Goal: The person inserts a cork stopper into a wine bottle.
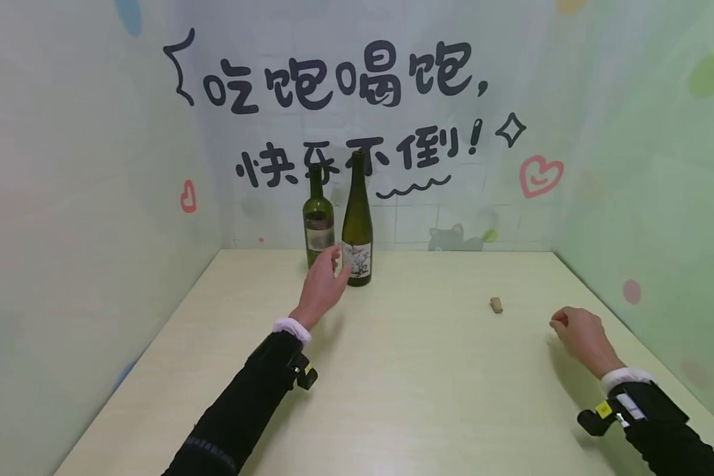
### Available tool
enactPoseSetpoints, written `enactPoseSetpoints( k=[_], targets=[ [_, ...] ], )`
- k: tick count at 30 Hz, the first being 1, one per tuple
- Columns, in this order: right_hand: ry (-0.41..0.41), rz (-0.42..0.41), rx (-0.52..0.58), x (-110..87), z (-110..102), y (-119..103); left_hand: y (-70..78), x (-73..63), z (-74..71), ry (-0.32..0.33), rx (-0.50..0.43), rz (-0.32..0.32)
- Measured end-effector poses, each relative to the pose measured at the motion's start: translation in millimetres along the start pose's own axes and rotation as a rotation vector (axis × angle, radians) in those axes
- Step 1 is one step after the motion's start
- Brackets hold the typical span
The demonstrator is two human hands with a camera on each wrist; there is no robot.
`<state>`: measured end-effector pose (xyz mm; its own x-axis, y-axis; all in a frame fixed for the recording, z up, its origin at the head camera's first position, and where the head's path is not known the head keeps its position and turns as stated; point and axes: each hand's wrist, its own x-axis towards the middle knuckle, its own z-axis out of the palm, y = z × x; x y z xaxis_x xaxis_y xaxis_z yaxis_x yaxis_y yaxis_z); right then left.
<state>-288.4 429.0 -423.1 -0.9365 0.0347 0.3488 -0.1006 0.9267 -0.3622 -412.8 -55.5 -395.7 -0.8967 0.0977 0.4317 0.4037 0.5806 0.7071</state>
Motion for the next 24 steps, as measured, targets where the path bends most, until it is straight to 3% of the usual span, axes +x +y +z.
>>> enactPoseSetpoints(
  k=[5,15,24],
  targets=[
    [0.071,-0.078,0.049,0.7,-2,-19,1.2,9.2,-0.8,0.000,-0.036,-0.008],
    [0.196,-0.152,0.110,2.7,-6,-57,6.6,28.2,-6.9,0.036,-0.088,0.005],
    [0.267,-0.181,0.133,3.8,-8,-70,14.2,45.0,5.4,0.075,-0.061,0.008]
  ],
)
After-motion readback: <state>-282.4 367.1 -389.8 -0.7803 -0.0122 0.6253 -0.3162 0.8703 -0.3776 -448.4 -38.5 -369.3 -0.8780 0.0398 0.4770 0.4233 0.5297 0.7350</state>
